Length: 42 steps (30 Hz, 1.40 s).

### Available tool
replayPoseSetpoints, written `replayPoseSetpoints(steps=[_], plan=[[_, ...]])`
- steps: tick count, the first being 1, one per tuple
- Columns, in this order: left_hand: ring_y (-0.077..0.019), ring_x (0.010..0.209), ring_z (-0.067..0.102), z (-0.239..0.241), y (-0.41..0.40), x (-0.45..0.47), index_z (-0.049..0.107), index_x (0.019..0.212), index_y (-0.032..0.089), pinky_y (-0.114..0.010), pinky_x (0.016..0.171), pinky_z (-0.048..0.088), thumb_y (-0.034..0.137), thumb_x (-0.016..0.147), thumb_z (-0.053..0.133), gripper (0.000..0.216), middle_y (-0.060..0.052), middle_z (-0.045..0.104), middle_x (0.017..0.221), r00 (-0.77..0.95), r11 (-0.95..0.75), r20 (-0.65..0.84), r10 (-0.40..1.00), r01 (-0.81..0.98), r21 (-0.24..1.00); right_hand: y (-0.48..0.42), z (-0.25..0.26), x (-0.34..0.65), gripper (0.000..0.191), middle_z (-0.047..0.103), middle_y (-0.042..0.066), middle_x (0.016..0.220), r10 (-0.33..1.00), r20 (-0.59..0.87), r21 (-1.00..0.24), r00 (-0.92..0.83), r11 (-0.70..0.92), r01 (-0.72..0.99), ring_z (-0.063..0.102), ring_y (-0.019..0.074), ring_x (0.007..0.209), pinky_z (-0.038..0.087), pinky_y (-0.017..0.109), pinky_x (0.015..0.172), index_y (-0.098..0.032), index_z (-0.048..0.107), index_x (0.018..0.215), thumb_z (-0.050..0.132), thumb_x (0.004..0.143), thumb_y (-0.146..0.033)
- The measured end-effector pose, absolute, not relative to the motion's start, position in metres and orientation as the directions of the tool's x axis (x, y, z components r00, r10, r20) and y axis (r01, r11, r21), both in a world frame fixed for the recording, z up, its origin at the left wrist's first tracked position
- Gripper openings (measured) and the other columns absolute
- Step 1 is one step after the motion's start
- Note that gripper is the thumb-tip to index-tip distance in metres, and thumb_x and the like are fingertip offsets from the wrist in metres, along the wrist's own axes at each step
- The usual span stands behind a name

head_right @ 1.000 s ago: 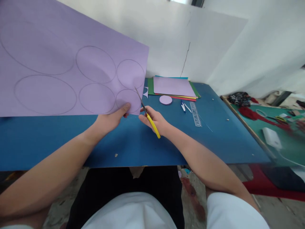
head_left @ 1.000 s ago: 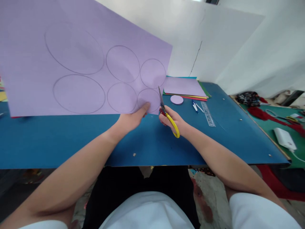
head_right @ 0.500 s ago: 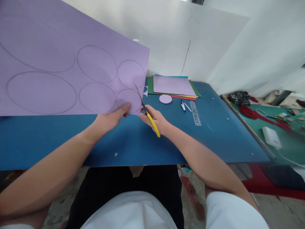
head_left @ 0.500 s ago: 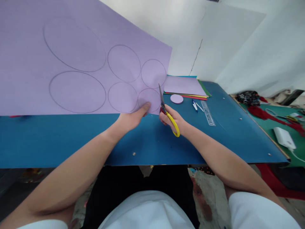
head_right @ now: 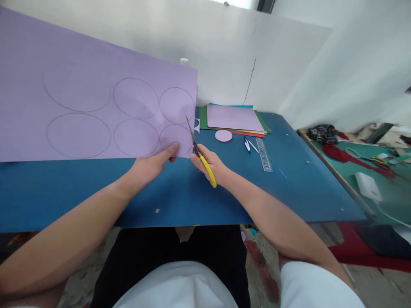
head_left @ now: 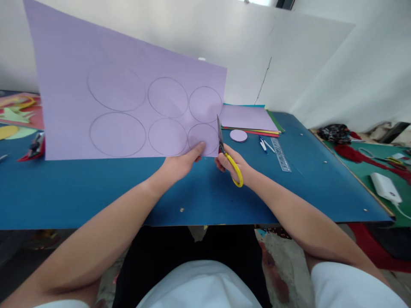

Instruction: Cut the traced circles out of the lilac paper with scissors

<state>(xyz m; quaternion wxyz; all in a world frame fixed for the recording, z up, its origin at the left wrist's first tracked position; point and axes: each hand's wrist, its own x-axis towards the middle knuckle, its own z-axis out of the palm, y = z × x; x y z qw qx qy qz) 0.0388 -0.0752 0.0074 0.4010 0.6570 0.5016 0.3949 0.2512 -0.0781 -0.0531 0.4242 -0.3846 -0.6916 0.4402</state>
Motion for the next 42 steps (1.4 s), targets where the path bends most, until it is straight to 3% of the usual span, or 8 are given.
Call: replayPoseSetpoints(steps=[31, 42], plan=[[-0.0207, 0.073, 0.059, 0.0128, -0.0730, 0.0385, 0.057, 0.060, 0.024, -0.035, 0.079, 0.053, 0.051, 0.091, 0.065, 0.042, -0.003, 0.063, 0.070, 0.187, -0.169, 0.110, 0.976, 0.338, 0.926, -0.0809, -0.0469, 0.2513, 0.057, 0.050, -0.004, 0.068, 0.918, 0.211, -0.942, -0.335, 0.282, 0.180, 0.046, 0.0145, 0.056, 0.039, 0.029, 0.051, -0.027, 0.051, 0.096, 0.055, 0.092, -0.083], [-0.0202, 0.072, 0.059, 0.0111, -0.0717, 0.0376, 0.058, 0.061, 0.023, -0.037, 0.084, 0.053, 0.051, 0.092, 0.063, 0.042, -0.003, 0.063, 0.068, 0.188, -0.207, 0.154, 0.970, 0.304, 0.930, -0.0819, -0.0437, 0.2486, 0.062, 0.048, -0.004, 0.068, 0.930, 0.175, -0.964, -0.323, 0.228, 0.134, 0.044, 0.0141, 0.055, 0.037, 0.028, 0.050, -0.027, 0.051, 0.097, 0.060, 0.085, -0.087]])
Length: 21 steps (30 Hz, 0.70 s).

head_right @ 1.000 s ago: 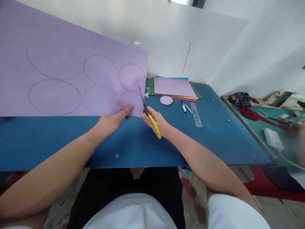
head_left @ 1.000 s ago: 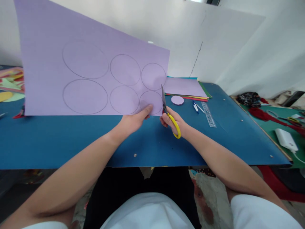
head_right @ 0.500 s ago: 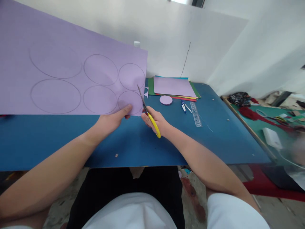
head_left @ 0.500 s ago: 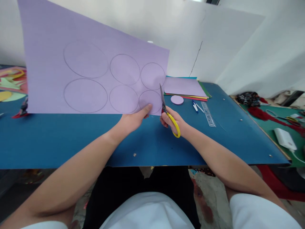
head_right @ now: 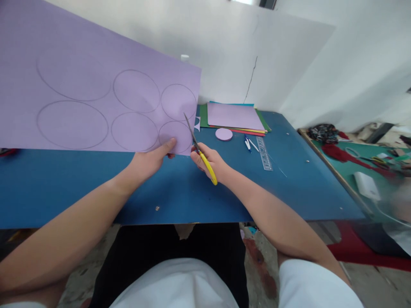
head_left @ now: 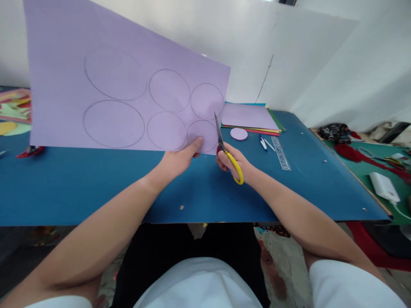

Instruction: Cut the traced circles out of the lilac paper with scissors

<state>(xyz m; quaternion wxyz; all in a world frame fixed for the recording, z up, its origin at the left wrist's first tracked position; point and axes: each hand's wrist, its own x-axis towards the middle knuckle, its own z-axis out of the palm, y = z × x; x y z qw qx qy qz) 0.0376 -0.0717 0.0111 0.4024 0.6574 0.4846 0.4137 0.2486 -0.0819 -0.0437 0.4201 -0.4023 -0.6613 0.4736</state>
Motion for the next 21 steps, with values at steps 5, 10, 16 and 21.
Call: replayPoseSetpoints(steps=[5, 10, 16, 21], plan=[[-0.0193, 0.071, 0.060, 0.0128, -0.0734, 0.0390, 0.059, 0.062, 0.023, -0.034, 0.082, 0.055, 0.046, 0.092, 0.064, 0.039, -0.003, 0.063, 0.068, 0.167, -0.180, 0.139, 0.976, 0.267, 0.947, -0.0829, -0.0420, 0.2486, 0.060, 0.046, -0.005, 0.066, 0.931, 0.168, -0.968, -0.324, 0.217, 0.122, 0.042, 0.0136, 0.054, 0.036, 0.028, 0.049, -0.027, 0.051, 0.098, 0.060, 0.087, -0.086], [-0.0193, 0.072, 0.061, 0.0132, -0.0742, 0.0394, 0.059, 0.061, 0.022, -0.034, 0.083, 0.054, 0.045, 0.094, 0.065, 0.040, -0.002, 0.063, 0.068, 0.155, -0.186, 0.149, 0.977, 0.263, 0.947, -0.0829, -0.0420, 0.2474, 0.062, 0.045, -0.006, 0.064, 0.932, 0.163, -0.973, -0.323, 0.207, 0.105, 0.041, 0.0130, 0.052, 0.034, 0.028, 0.047, -0.027, 0.051, 0.097, 0.061, 0.085, -0.087], [-0.0193, 0.071, 0.060, 0.0103, -0.0728, 0.0388, 0.060, 0.061, 0.022, -0.035, 0.084, 0.054, 0.045, 0.093, 0.066, 0.040, -0.002, 0.064, 0.068, 0.129, -0.172, 0.140, 0.982, 0.281, 0.944, -0.0823, -0.0423, 0.2469, 0.063, 0.045, -0.007, 0.063, 0.935, 0.157, -0.975, -0.318, 0.197, 0.098, 0.041, 0.0124, 0.051, 0.034, 0.027, 0.046, -0.027, 0.051, 0.098, 0.062, 0.083, -0.087], [-0.0191, 0.071, 0.060, 0.0105, -0.0719, 0.0380, 0.060, 0.061, 0.023, -0.034, 0.081, 0.053, 0.046, 0.093, 0.065, 0.040, -0.002, 0.063, 0.067, 0.144, -0.190, 0.155, 0.977, 0.270, 0.944, -0.0829, -0.0410, 0.2474, 0.064, 0.045, -0.007, 0.062, 0.935, 0.157, -0.973, -0.319, 0.201, 0.112, 0.040, 0.0115, 0.049, 0.033, 0.027, 0.044, -0.026, 0.053, 0.097, 0.061, 0.084, -0.088]])
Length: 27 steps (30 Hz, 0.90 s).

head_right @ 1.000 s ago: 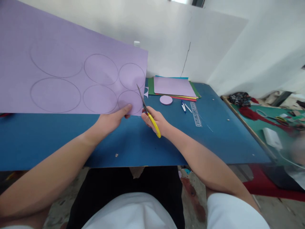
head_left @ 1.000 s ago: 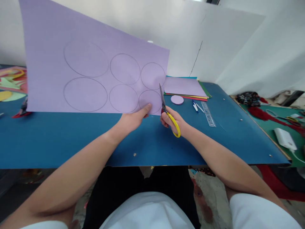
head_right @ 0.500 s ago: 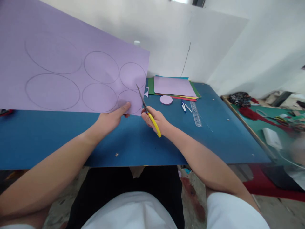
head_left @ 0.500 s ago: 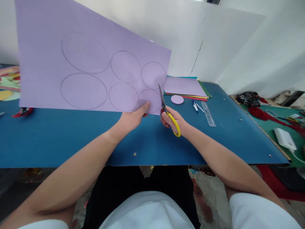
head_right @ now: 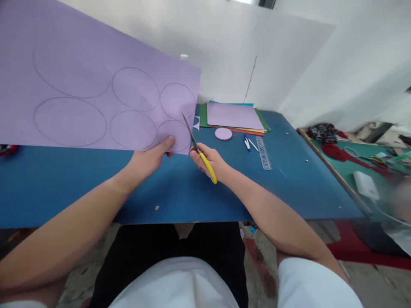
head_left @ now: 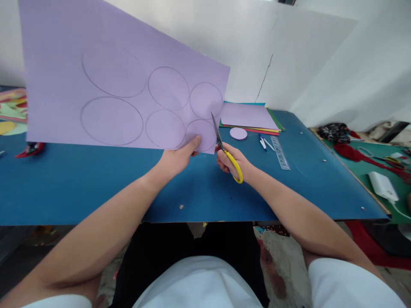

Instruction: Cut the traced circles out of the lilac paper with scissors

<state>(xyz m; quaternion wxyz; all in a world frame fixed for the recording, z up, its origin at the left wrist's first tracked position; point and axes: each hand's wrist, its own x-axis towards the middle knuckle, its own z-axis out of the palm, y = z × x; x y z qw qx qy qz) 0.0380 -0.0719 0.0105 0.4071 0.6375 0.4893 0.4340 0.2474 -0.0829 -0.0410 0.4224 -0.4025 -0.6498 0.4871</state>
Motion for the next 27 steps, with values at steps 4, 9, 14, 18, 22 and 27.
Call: replayPoseSetpoints(steps=[4, 9, 14, 18, 22, 27], plan=[[-0.0195, 0.071, 0.060, 0.0096, -0.0694, 0.0373, 0.060, 0.060, 0.023, -0.036, 0.085, 0.052, 0.048, 0.093, 0.064, 0.042, -0.002, 0.063, 0.066, 0.136, -0.193, 0.160, 0.978, 0.286, 0.938, -0.0826, -0.0415, 0.2477, 0.063, 0.044, -0.007, 0.062, 0.935, 0.154, -0.973, -0.320, 0.200, 0.115, 0.041, 0.0114, 0.048, 0.033, 0.026, 0.044, -0.026, 0.054, 0.096, 0.060, 0.084, -0.088], [-0.0193, 0.071, 0.060, 0.0076, -0.0684, 0.0367, 0.059, 0.061, 0.023, -0.036, 0.084, 0.051, 0.048, 0.092, 0.065, 0.041, -0.002, 0.062, 0.067, 0.148, -0.220, 0.186, 0.971, 0.263, 0.939, -0.0821, -0.0422, 0.2471, 0.065, 0.043, -0.007, 0.062, 0.937, 0.146, -0.977, -0.316, 0.188, 0.105, 0.041, 0.0112, 0.049, 0.033, 0.026, 0.043, -0.026, 0.054, 0.096, 0.062, 0.082, -0.089], [-0.0190, 0.069, 0.059, 0.0052, -0.0668, 0.0363, 0.058, 0.061, 0.023, -0.036, 0.080, 0.050, 0.049, 0.089, 0.067, 0.039, -0.001, 0.061, 0.065, 0.141, -0.242, 0.212, 0.967, 0.252, 0.937, -0.0839, -0.0398, 0.2464, 0.063, 0.044, -0.007, 0.062, 0.939, 0.139, -0.977, -0.314, 0.181, 0.109, 0.041, 0.0108, 0.048, 0.033, 0.025, 0.043, -0.025, 0.054, 0.096, 0.061, 0.084, -0.087], [-0.0196, 0.071, 0.060, 0.0045, -0.0654, 0.0368, 0.060, 0.062, 0.023, -0.037, 0.080, 0.050, 0.049, 0.088, 0.068, 0.038, -0.002, 0.063, 0.066, 0.125, -0.233, 0.207, 0.970, 0.256, 0.938, -0.0845, -0.0387, 0.2467, 0.065, 0.045, -0.007, 0.062, 0.942, 0.133, -0.977, -0.307, 0.177, 0.119, 0.041, 0.0103, 0.048, 0.033, 0.024, 0.043, -0.025, 0.054, 0.095, 0.062, 0.082, -0.088], [-0.0199, 0.072, 0.060, 0.0063, -0.0659, 0.0356, 0.059, 0.062, 0.023, -0.037, 0.080, 0.049, 0.049, 0.088, 0.068, 0.038, -0.002, 0.063, 0.067, 0.131, -0.235, 0.207, 0.969, 0.260, 0.936, -0.0847, -0.0372, 0.2472, 0.063, 0.044, -0.008, 0.061, 0.940, 0.135, -0.976, -0.312, 0.181, 0.122, 0.040, 0.0104, 0.048, 0.032, 0.024, 0.042, -0.025, 0.053, 0.094, 0.061, 0.084, -0.087], [-0.0204, 0.072, 0.059, 0.0072, -0.0652, 0.0345, 0.060, 0.063, 0.022, -0.037, 0.076, 0.048, 0.051, 0.087, 0.068, 0.038, -0.002, 0.063, 0.068, 0.136, -0.227, 0.197, 0.971, 0.258, 0.939, -0.0862, -0.0332, 0.2466, 0.059, 0.043, -0.008, 0.059, 0.942, 0.112, -0.978, -0.316, 0.160, 0.130, 0.039, 0.0104, 0.047, 0.032, 0.024, 0.042, -0.025, 0.053, 0.094, 0.062, 0.086, -0.083]])
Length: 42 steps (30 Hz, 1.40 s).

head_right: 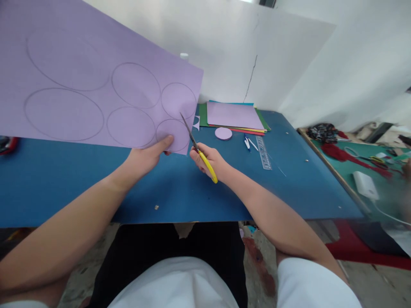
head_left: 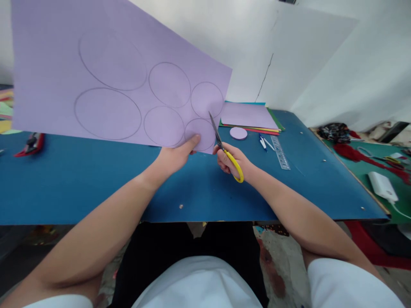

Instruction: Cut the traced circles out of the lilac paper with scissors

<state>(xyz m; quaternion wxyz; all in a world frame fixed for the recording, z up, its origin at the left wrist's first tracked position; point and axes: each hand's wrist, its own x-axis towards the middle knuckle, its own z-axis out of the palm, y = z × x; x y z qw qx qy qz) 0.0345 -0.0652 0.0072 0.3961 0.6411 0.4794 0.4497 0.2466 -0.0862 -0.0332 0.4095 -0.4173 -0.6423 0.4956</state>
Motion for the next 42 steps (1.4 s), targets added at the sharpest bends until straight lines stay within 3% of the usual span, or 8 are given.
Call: replayPoseSetpoints(steps=[24, 34, 42], plan=[[-0.0217, 0.073, 0.061, 0.0068, -0.0653, 0.0339, 0.061, 0.063, 0.023, -0.039, 0.082, 0.049, 0.052, 0.086, 0.069, 0.038, -0.003, 0.064, 0.068, 0.138, -0.203, 0.173, 0.975, 0.248, 0.947, -0.0894, -0.0299, 0.2458, 0.061, 0.042, -0.009, 0.057, 0.943, 0.079, -0.986, -0.323, 0.122, 0.117, 0.040, 0.0108, 0.045, 0.031, 0.025, 0.040, -0.025, 0.051, 0.092, 0.062, 0.085, -0.085], [-0.0222, 0.075, 0.061, 0.0088, -0.0661, 0.0334, 0.061, 0.063, 0.022, -0.039, 0.080, 0.050, 0.051, 0.083, 0.070, 0.037, -0.003, 0.065, 0.069, 0.101, -0.178, 0.157, 0.982, 0.260, 0.949, -0.0902, -0.0249, 0.2454, 0.068, 0.040, -0.010, 0.057, 0.945, 0.060, -0.987, -0.321, 0.104, 0.121, 0.039, 0.0101, 0.045, 0.031, 0.025, 0.039, -0.025, 0.049, 0.090, 0.065, 0.078, -0.090], [-0.0222, 0.074, 0.061, 0.0115, -0.0670, 0.0328, 0.060, 0.062, 0.022, -0.038, 0.080, 0.050, 0.050, 0.083, 0.073, 0.037, -0.003, 0.064, 0.068, 0.079, -0.176, 0.160, 0.984, 0.268, 0.947, -0.0888, -0.0245, 0.2482, 0.063, 0.041, -0.009, 0.060, 0.940, 0.063, -0.982, -0.335, 0.119, 0.148, 0.039, 0.0104, 0.045, 0.031, 0.026, 0.039, -0.026, 0.048, 0.089, 0.063, 0.082, -0.086]])
